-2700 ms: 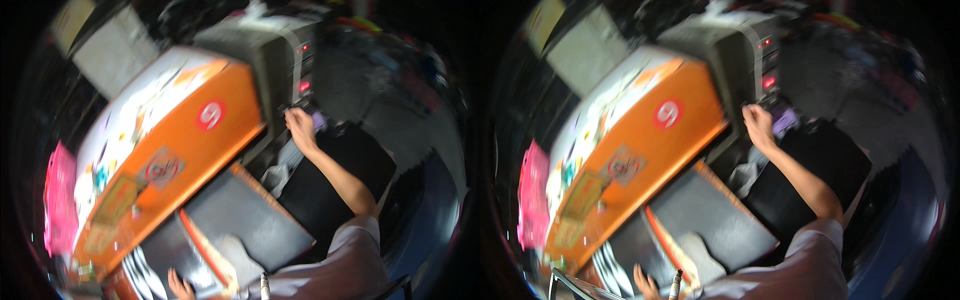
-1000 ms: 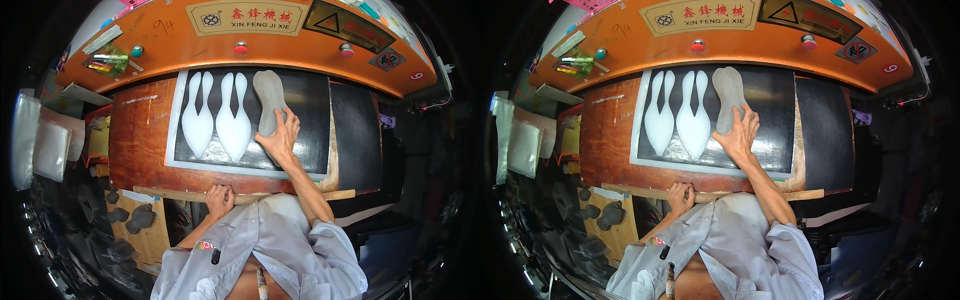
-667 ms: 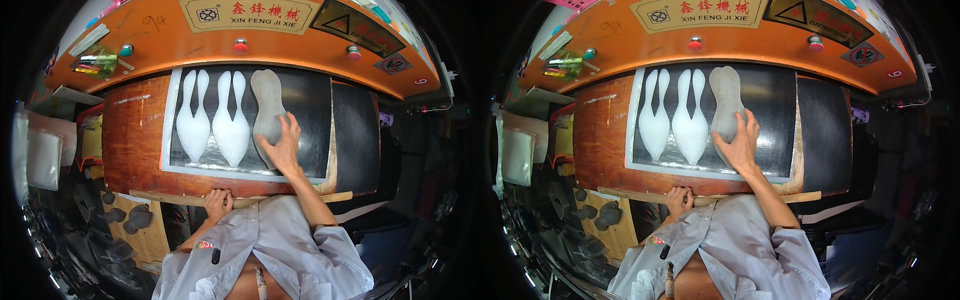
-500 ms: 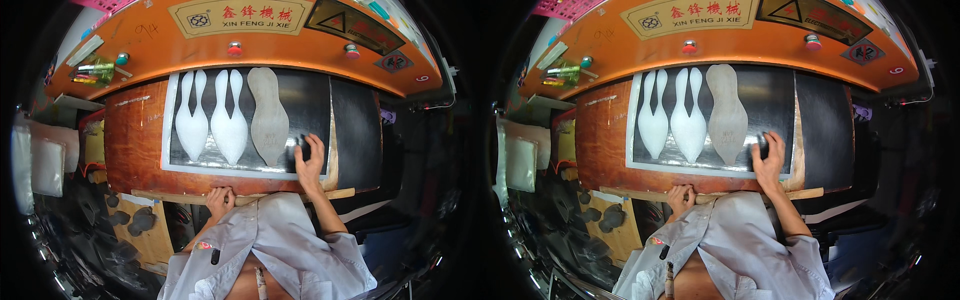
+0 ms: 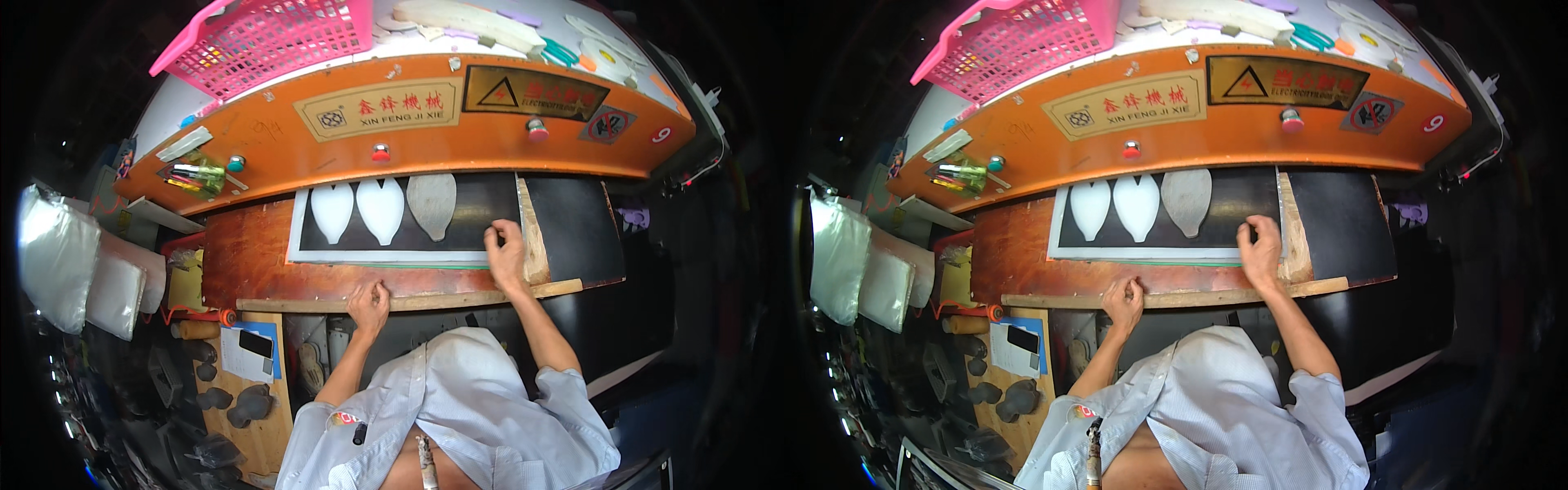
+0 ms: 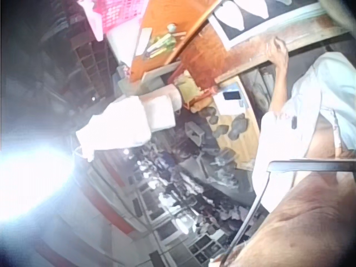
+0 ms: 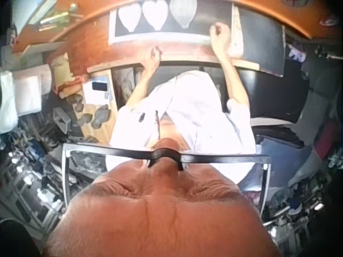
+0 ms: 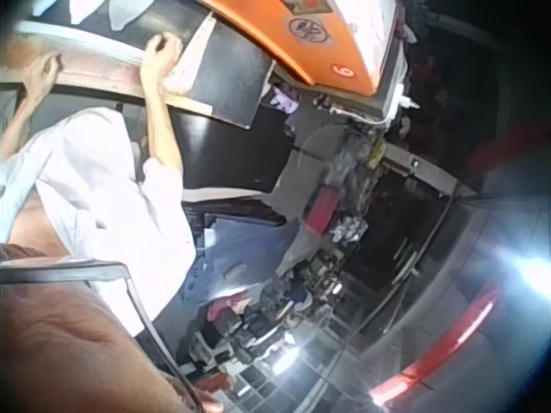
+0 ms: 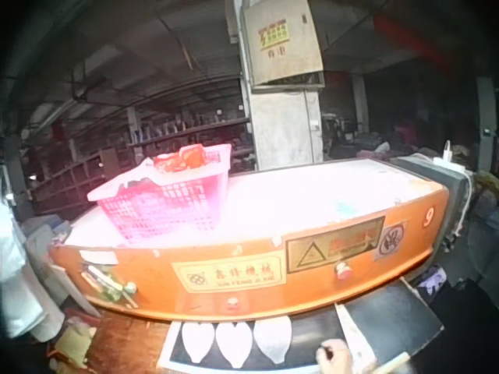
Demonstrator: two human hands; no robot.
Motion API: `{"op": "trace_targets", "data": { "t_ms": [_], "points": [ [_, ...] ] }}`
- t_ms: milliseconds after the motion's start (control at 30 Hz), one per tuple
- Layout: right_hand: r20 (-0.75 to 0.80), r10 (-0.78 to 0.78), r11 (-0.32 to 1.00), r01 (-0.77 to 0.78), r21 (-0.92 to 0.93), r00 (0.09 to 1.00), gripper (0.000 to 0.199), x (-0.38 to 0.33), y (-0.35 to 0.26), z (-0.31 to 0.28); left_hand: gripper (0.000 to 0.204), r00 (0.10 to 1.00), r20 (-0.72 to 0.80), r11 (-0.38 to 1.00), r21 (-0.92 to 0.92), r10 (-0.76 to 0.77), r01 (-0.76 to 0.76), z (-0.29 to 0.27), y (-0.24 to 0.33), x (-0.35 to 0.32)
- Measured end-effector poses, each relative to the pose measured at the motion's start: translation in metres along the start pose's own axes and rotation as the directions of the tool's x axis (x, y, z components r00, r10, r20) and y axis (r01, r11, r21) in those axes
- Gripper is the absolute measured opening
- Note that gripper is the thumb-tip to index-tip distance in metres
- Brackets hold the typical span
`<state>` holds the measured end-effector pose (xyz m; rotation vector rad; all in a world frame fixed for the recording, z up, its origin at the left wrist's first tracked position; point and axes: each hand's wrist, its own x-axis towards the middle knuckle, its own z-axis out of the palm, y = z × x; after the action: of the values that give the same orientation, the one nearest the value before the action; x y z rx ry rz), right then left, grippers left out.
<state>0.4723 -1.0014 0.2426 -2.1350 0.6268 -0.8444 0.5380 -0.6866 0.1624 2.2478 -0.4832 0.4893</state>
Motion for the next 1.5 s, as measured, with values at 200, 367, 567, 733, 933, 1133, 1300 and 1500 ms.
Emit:
{"op": "trace_targets", "data": {
  "t_ms": [200,367,567,733,933,1133,1300,1500],
  "points": [
    [-0.343,-0.248,0.952,0.293,0.086,0.906,0.021,0.128,-0.033,-0.044,0.012,0.989,0.054,0.99,-0.008,-0.137,0.138,0.041,-0.006,0.062],
    [-0.107,-0.259,0.964,0.264,0.037,0.96,0.025,0.196,-0.048,-0.053,0.015,0.977,0.101,0.98,-0.045,-0.189,0.194,0.065,-0.009,0.113],
    [-0.004,-0.144,0.99,0.144,0.0,0.99,0.011,0.126,-0.007,-0.039,0.016,0.983,0.084,0.985,0.061,-0.166,0.161,0.081,-0.009,0.135],
    [0.173,-0.183,0.97,0.206,-0.126,0.968,0.028,0.051,0.032,0.025,0.016,0.984,0.065,0.984,0.078,-0.168,0.163,0.081,-0.009,0.135],
    [0.092,-0.241,0.962,0.251,-0.109,0.966,0.027,0.004,0.025,0.068,0.017,0.983,0.079,0.986,0.037,-0.167,0.165,0.078,-0.01,0.135],
    [0.142,-0.122,0.989,0.131,-0.06,0.982,0.025,-0.007,0.029,0.067,0.018,0.954,0.167,0.967,-0.013,-0.249,0.255,0.068,-0.014,0.124],
    [0.16,-0.044,0.993,0.061,-0.105,0.986,0.035,-0.052,0.033,0.058,0.018,0.966,0.194,0.973,-0.122,-0.17,0.196,0.046,-0.02,0.078],
    [0.154,0.155,0.98,-0.132,-0.151,0.976,0.044,-0.094,-0.008,0.037,0.023,0.907,0.317,0.917,-0.192,-0.278,0.348,0.005,-0.005,0.022]
  ]
}}
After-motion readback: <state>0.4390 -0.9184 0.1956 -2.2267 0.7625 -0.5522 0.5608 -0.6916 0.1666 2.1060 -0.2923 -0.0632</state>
